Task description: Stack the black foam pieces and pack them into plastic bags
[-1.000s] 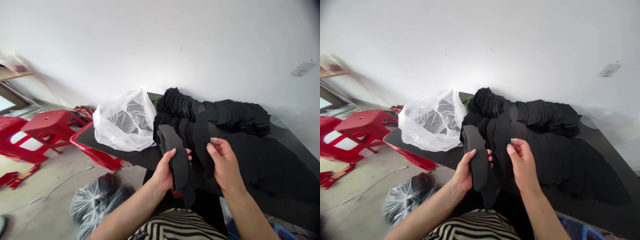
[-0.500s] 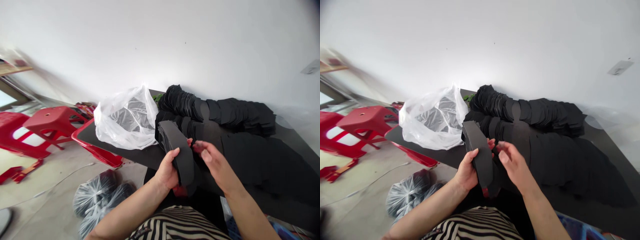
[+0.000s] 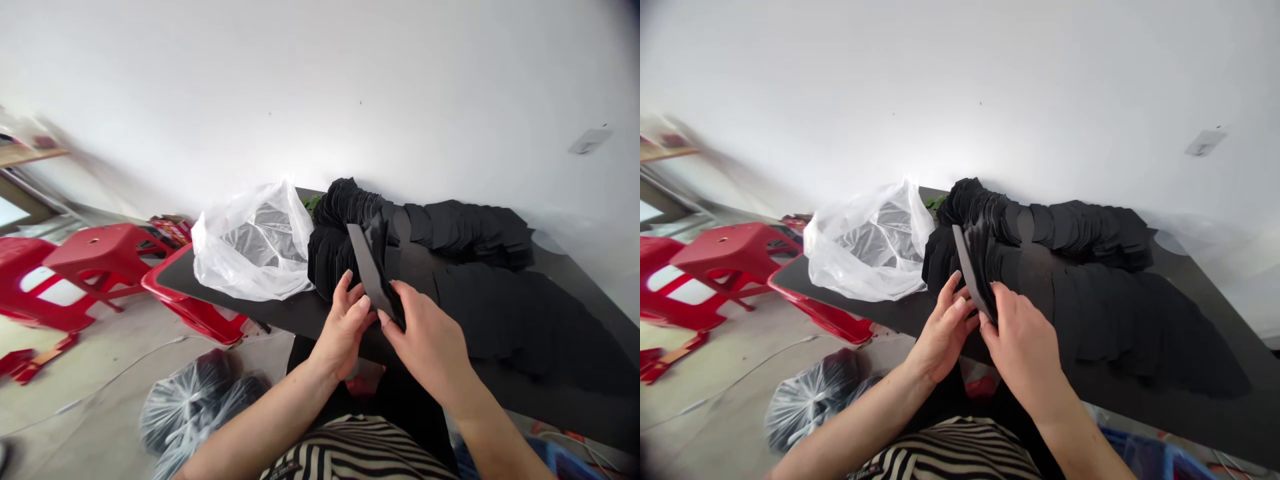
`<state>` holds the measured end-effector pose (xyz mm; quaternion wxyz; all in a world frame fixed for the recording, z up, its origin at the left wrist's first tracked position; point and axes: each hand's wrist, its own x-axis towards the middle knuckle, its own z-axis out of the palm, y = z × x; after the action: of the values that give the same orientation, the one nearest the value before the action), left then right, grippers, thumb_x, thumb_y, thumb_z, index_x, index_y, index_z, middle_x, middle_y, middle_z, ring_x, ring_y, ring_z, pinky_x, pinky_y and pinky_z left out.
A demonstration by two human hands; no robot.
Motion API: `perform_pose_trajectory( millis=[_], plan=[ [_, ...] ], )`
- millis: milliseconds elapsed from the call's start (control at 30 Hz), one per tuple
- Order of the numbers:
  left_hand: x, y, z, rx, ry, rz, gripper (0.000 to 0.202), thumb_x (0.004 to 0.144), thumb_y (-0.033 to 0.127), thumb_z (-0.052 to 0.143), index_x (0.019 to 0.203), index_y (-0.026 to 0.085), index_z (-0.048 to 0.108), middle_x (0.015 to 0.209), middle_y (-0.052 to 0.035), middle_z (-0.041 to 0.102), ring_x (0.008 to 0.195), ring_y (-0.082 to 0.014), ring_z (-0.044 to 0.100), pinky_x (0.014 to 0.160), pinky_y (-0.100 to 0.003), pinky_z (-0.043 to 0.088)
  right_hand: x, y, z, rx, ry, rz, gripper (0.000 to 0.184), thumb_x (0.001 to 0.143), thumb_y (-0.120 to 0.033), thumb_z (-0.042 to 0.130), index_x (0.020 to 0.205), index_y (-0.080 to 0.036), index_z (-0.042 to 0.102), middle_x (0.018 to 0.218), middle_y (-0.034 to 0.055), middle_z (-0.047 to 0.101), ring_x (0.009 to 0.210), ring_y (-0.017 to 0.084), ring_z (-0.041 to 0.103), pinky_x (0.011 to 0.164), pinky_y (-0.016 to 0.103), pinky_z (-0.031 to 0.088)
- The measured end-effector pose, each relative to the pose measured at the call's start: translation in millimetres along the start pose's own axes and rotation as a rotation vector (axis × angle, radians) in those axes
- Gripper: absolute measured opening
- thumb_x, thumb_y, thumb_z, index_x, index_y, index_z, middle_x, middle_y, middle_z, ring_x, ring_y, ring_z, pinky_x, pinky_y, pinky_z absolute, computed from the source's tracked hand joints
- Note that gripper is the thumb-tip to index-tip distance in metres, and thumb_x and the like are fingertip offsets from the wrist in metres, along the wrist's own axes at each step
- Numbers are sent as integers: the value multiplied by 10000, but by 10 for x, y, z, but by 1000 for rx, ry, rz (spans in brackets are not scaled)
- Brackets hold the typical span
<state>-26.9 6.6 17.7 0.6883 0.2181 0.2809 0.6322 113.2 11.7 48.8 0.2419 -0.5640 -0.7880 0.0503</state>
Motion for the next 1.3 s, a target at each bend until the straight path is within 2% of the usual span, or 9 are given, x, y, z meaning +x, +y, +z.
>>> perform_pose_trajectory(
  millis=[100,200,300,400,567,800,900,1067,1300],
  plan=[
    [-10,-17,56,-21,55,-2,562,817,359,737,1339,269,548,1289,-75,623,1168,-208,581,1002,-342,437,-30,-155,58,-265,5,-184,421,921,-253,556,1328,-169,486,999,95,645,907,280,600,731,419,501],
    [11,-29,54,-38,177,-86,451,798,444,728,1128,140,685,1020,-96,698,955,-190,642,932,-317,474,-106,-311,133,-323,-38,-248,484,898,-236,590,1364,-165,481,1011,120,635,882,286,592,700,423,488],
    [10,-2,-10,-115,179,-186,416,809,488,691,1001,119,710,894,-79,697,824,-178,652,855,-317,508,-194,-341,130,-202,-72,-271,610,885,-351,622,1437,-192,419,1093,149,626,935,314,601,762,476,494],
    [-18,75,-89,-208,121,-283,406,818,501,668,941,116,706,859,-77,696,789,-185,661,823,-325,527,-275,-228,36,46,-153,-286,640,882,-457,614,1451,-260,396,1268,135,575,1133,339,560,928,543,473],
    [-31,207,-182,-280,36,-250,399,886,492,577,1007,135,707,877,-80,716,781,-179,673,844,-335,537,-459,24,-91,597,-199,-31,521,938,-429,534,1428,-326,390,1476,60,426,1318,251,466,1063,429,461],
    [-17,196,-199,-262,-17,-147,402,908,497,546,1048,155,705,918,-79,718,819,-198,675,851,-360,534,-666,82,110,842,-293,172,633,930,-428,561,1486,-302,287,1537,100,349,1332,257,464,1032,432,496],
    [-8,176,-194,-255,-29,-136,400,919,496,529,1045,161,707,954,-80,717,842,-203,673,870,-371,524,-686,93,207,750,-267,143,693,919,-444,575,1505,-297,234,1542,107,334,1338,268,455,1026,454,500],
    [10,116,-204,-205,-4,-154,421,905,511,547,1046,148,706,995,-94,714,836,-197,667,882,-358,511,-663,112,269,316,-98,-102,749,845,-480,665,1477,-262,327,1493,116,385,1367,334,373,1081,553,415],
    [26,80,-165,-284,2,-189,574,879,664,477,1129,190,683,986,-85,712,843,-212,669,869,-377,519,-598,31,253,253,-61,-218,564,908,-389,602,1417,-247,404,1373,104,518,1263,296,476,1014,496,474]
  ],
)
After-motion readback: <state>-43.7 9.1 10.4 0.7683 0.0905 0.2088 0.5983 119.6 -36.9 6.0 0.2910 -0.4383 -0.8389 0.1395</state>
